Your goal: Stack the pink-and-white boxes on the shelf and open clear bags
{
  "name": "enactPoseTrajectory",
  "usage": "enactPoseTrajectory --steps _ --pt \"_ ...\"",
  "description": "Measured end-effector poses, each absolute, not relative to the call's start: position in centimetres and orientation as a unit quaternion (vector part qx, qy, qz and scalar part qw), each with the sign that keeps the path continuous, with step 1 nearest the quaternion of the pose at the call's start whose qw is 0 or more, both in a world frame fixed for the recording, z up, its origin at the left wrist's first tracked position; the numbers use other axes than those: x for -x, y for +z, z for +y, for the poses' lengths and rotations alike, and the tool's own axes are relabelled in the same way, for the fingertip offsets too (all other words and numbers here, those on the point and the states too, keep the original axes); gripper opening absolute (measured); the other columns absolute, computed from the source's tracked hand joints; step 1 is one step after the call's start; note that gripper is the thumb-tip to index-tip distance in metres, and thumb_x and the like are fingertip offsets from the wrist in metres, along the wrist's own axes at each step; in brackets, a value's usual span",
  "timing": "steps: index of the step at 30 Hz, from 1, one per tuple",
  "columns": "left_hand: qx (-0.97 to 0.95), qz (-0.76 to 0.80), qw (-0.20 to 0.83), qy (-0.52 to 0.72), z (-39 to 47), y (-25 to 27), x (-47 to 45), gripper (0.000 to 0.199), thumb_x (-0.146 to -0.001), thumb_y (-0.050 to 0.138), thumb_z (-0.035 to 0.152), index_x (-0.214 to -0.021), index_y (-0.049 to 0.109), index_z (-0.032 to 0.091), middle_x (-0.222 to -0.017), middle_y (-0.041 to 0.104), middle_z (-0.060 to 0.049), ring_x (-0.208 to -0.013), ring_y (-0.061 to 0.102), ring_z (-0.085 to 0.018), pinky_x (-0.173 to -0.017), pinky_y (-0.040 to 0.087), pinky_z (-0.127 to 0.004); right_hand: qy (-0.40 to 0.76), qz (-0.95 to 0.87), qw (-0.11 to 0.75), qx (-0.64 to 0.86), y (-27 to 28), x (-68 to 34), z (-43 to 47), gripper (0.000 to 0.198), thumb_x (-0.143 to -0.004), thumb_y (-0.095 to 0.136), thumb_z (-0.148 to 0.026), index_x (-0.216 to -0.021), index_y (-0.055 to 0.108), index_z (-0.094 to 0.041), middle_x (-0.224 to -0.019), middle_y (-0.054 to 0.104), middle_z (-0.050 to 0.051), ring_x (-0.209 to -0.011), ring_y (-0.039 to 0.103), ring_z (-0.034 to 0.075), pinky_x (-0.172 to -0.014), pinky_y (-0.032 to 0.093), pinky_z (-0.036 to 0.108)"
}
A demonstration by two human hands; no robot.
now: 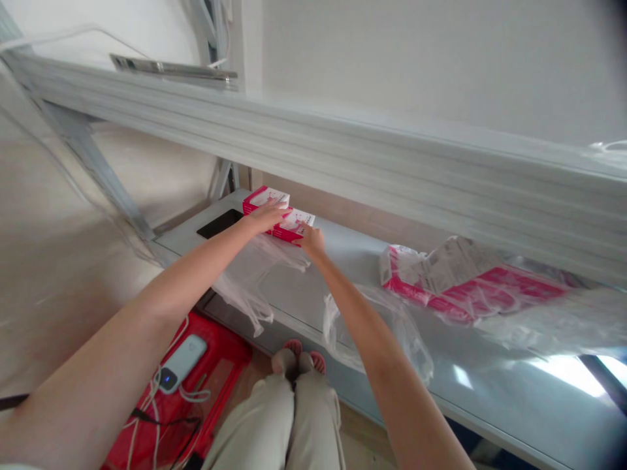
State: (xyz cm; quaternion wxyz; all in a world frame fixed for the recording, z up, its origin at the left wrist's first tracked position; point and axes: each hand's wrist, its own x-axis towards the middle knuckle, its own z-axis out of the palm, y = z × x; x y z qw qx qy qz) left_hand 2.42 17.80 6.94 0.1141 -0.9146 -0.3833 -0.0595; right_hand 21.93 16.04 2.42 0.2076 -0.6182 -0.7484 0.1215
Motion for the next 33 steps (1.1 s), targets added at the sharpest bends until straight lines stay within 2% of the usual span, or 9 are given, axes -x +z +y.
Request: enactPoseTrajectory --steps 8,13,18,20,22,25,29,31,33 --pt "0.908 -0.397 0.127 -0.040 18.8 6.6 -1.3 0.049 -0.072 0.065 0.003 -0.119 0.060 0.015 -0.142 0.047 -0.013 -0.141 0.024 -0.028 -0.114 0.017 -0.047 0.111 -0.755 0.215 0.609 2.3 -22.4 15.5 0.072 -0.075 0.074 -0.033 -0.140 0.045 -0.022 -0.118 0.065 0.011 -0.105 0.061 0.027 -0.086 0.046 0.032" --pt "0.908 -0.399 0.116 -0.057 18.8 6.0 -1.3 0.046 -0.074 0.062 0.004 -0.119 0.059 0.014 -0.140 0.048 -0.013 -0.141 0.024 -0.023 -0.112 0.026 -0.038 0.107 -0.757 0.198 0.613 2.8 -22.4 15.3 0.071 -0.077 0.072 -0.034 -0.141 0.044 -0.020 -0.119 0.065 0.010 -0.106 0.060 0.027 -0.087 0.047 0.032" --pt "0.903 -0.405 0.127 -0.066 18.5 5.8 -1.3 0.051 -0.076 0.058 0.005 -0.125 0.053 0.014 -0.146 0.040 -0.013 -0.141 0.024 -0.023 -0.112 0.027 -0.039 0.104 -0.757 0.179 0.619 2.7 -21.9 14.7 0.070 -0.082 0.067 -0.033 -0.144 0.037 -0.021 -0.120 0.064 0.010 -0.107 0.060 0.026 -0.090 0.046 0.034" --pt "0.900 -0.407 0.139 -0.065 17.9 6.1 -1.7 0.054 -0.076 0.058 0.005 -0.128 0.051 0.015 -0.149 0.036 -0.013 -0.142 0.023 -0.024 -0.113 0.024 -0.043 0.112 -0.762 0.165 0.616 3.1 -22.0 13.9 0.073 -0.084 0.063 -0.033 -0.147 0.029 -0.019 -0.131 0.055 0.014 -0.115 0.056 0.027 -0.093 0.045 0.036" --pt "0.899 -0.400 0.155 -0.084 16.9 6.9 -2.2 0.057 -0.076 0.058 0.003 -0.130 0.050 0.017 -0.151 0.033 -0.012 -0.142 0.022 -0.025 -0.114 0.019 -0.048 0.110 -0.772 0.164 0.604 4.1 -22.6 12.6 0.078 -0.084 0.061 -0.033 -0.149 0.021 -0.017 -0.146 0.037 0.018 -0.126 0.046 0.030 -0.096 0.043 0.040" --pt "0.893 -0.385 0.176 -0.151 14.2 9.0 -3.3 0.053 -0.080 0.056 0.004 -0.130 0.052 0.021 -0.151 0.033 -0.010 -0.142 0.021 -0.026 -0.114 0.017 -0.052 0.056 -0.791 0.240 0.561 6.5 -25.1 8.7 0.067 -0.086 0.057 -0.029 -0.145 0.027 -0.020 -0.152 0.024 0.014 -0.133 0.034 0.029 -0.098 0.042 0.041" --pt "0.864 -0.394 0.190 -0.251 8.7 11.6 -4.6 0.043 -0.087 0.052 0.013 -0.128 0.055 0.025 -0.151 0.033 -0.007 -0.140 0.024 -0.028 -0.113 0.023 -0.053 -0.024 -0.740 0.407 0.535 6.9 -29.5 -0.4 0.033 -0.091 0.043 -0.023 -0.124 0.047 -0.019 -0.137 0.042 0.012 -0.128 0.038 0.023 -0.103 0.037 0.041" --pt "0.852 -0.400 0.184 -0.285 5.6 12.1 -5.3 0.039 -0.089 0.051 0.016 -0.126 0.057 0.025 -0.151 0.033 -0.007 -0.139 0.026 -0.029 -0.111 0.026 -0.052 -0.023 -0.727 0.410 0.550 4.9 -30.8 -5.0 0.032 -0.091 0.047 -0.029 -0.120 0.048 -0.018 -0.133 0.043 0.015 -0.125 0.041 0.026 -0.101 0.037 0.044" --pt "0.853 -0.398 0.165 -0.295 2.7 12.0 -5.7 0.037 -0.089 0.051 0.018 -0.124 0.059 0.025 -0.150 0.034 -0.006 -0.137 0.029 -0.028 -0.111 0.028 -0.050 0.007 -0.725 0.359 0.587 2.3 -31.2 -8.1 0.042 -0.087 0.052 -0.036 -0.125 0.047 -0.017 -0.135 0.043 0.017 -0.122 0.043 0.030 -0.096 0.040 0.047"
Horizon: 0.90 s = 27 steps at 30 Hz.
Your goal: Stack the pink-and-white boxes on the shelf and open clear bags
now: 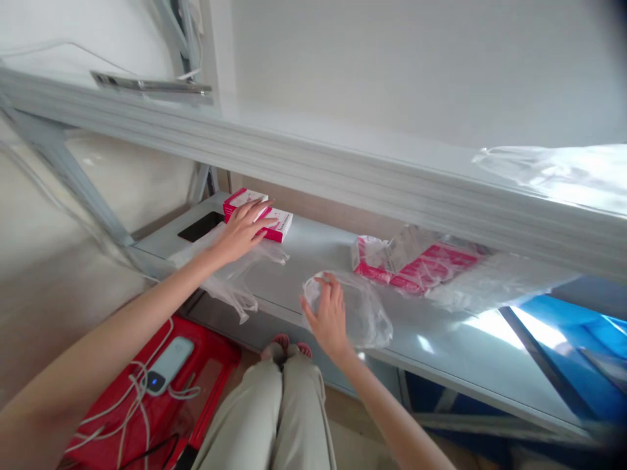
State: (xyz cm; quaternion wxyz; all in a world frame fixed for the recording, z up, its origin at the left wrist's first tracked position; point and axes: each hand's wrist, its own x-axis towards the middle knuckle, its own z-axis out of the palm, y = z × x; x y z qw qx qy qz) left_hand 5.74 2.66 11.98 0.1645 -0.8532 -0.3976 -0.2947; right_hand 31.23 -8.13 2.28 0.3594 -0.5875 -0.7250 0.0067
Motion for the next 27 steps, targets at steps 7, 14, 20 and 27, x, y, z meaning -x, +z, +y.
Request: enactPoseTrajectory --steps 7,14,20,27 --pt "0.878 -0.392 0.006 -0.274 -3.9 9.7 -5.0 0.027 -0.091 0.049 0.027 -0.111 0.066 0.025 -0.137 0.048 -0.005 -0.126 0.044 -0.023 -0.109 0.033 -0.045 0.152 -0.611 0.334 0.701 -0.7 -30.6 -8.1 0.040 -0.078 0.054 -0.025 -0.117 0.061 -0.022 -0.118 0.062 0.010 -0.112 0.052 0.029 -0.098 0.034 0.045" --pt "0.848 -0.393 -0.185 -0.303 -9.4 9.7 -5.9 0.025 -0.089 0.052 0.035 -0.107 0.067 0.023 -0.115 0.064 -0.006 -0.111 0.058 -0.020 -0.102 0.042 -0.038 0.447 -0.428 0.618 0.484 2.7 -30.5 -9.9 0.054 -0.071 0.050 -0.044 -0.119 0.056 -0.018 -0.110 0.066 0.010 -0.098 0.063 0.025 -0.084 0.049 0.036" --pt "0.812 -0.364 -0.250 -0.381 -13.2 10.1 -12.1 0.043 -0.084 0.063 0.038 -0.124 0.054 0.025 -0.123 0.060 -0.007 -0.104 0.060 -0.020 -0.093 0.047 -0.036 0.567 -0.371 0.657 0.331 6.4 -31.4 -14.8 0.055 -0.068 0.060 -0.044 -0.120 0.055 -0.026 -0.109 0.068 0.007 -0.097 0.065 0.025 -0.090 0.049 0.041" --pt "0.831 -0.346 -0.187 -0.393 -15.0 11.5 -16.8 0.039 -0.073 0.073 0.043 -0.107 0.061 0.026 -0.105 0.066 -0.005 -0.099 0.060 -0.023 -0.089 0.046 -0.035 0.541 -0.376 0.656 0.368 8.2 -33.3 -17.4 0.039 -0.070 0.062 -0.049 -0.101 0.064 -0.024 -0.099 0.070 0.007 -0.099 0.064 0.028 -0.087 0.050 0.042"
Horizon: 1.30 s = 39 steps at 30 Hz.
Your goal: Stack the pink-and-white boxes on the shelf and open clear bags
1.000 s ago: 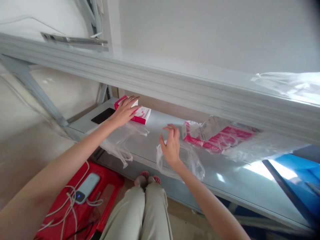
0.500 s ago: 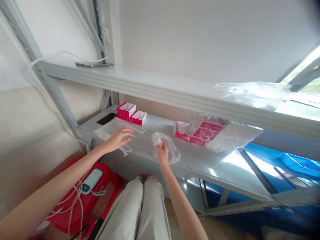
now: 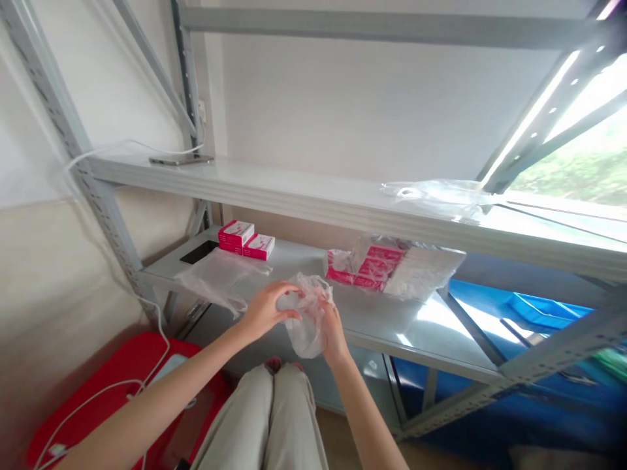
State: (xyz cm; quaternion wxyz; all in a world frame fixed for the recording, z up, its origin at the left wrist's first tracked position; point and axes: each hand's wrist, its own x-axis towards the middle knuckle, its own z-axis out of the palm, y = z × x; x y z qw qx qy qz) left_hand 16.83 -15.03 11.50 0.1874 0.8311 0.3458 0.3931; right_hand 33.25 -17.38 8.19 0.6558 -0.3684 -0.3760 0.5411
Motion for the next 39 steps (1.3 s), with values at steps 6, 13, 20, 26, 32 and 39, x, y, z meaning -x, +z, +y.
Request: enactPoseTrajectory --steps 6,13,20,26,32,39 --pt "-0.845 0.386 0.020 0.370 -15.9 12.8 -18.3 0.035 -0.075 0.070 0.050 -0.097 0.062 0.024 -0.099 0.066 -0.006 -0.096 0.059 -0.025 -0.089 0.042 -0.039 0.490 -0.416 0.654 0.397 9.0 -34.1 -18.4 0.038 -0.078 0.053 -0.051 -0.103 0.067 -0.026 -0.107 0.069 0.003 -0.108 0.061 0.024 -0.094 0.047 0.037" --pt "-0.863 0.377 0.019 0.335 -15.5 14.2 -18.9 0.022 -0.080 0.068 0.040 -0.090 0.056 0.023 -0.088 0.064 -0.001 -0.083 0.061 -0.019 -0.076 0.043 -0.031 0.489 -0.424 0.665 0.373 9.0 -33.7 -19.2 0.044 -0.078 0.055 -0.054 -0.108 0.069 -0.025 -0.116 0.067 0.002 -0.117 0.057 0.024 -0.100 0.043 0.038" --pt "-0.866 0.353 0.091 0.343 -14.5 15.1 -16.9 0.015 -0.084 0.062 0.035 -0.076 0.062 0.022 -0.081 0.065 0.001 -0.077 0.061 -0.017 -0.075 0.043 -0.027 0.512 -0.402 0.660 0.375 8.7 -34.9 -19.6 0.050 -0.072 0.063 -0.058 -0.107 0.069 -0.022 -0.119 0.065 0.006 -0.117 0.057 0.027 -0.099 0.044 0.041" --pt "-0.841 0.382 0.155 0.351 -14.6 14.6 -15.1 0.026 -0.080 0.063 0.048 -0.084 0.061 0.023 -0.084 0.068 0.001 -0.076 0.063 -0.017 -0.072 0.046 -0.027 0.529 -0.361 0.668 0.378 8.7 -36.5 -19.7 0.047 -0.063 0.071 -0.057 -0.096 0.073 -0.022 -0.107 0.071 0.008 -0.107 0.063 0.029 -0.098 0.045 0.043" --pt "-0.848 0.367 0.097 0.371 -16.9 13.6 -18.8 0.016 -0.084 0.061 0.039 -0.084 0.062 0.024 -0.089 0.067 -0.001 -0.085 0.063 -0.020 -0.078 0.047 -0.031 0.552 -0.393 0.652 0.341 8.7 -35.0 -20.0 0.046 -0.067 0.070 -0.057 -0.097 0.073 -0.023 -0.108 0.070 0.006 -0.109 0.062 0.028 -0.101 0.042 0.042" --pt "-0.791 0.379 0.145 0.457 -15.9 13.5 -16.8 0.019 -0.088 0.054 0.039 -0.081 0.062 0.023 -0.077 0.067 0.000 -0.073 0.064 -0.017 -0.072 0.049 -0.028 0.520 -0.386 0.673 0.356 8.0 -38.1 -20.1 0.042 -0.071 0.068 -0.055 -0.097 0.073 -0.022 -0.104 0.071 0.008 -0.103 0.064 0.028 -0.096 0.044 0.043"
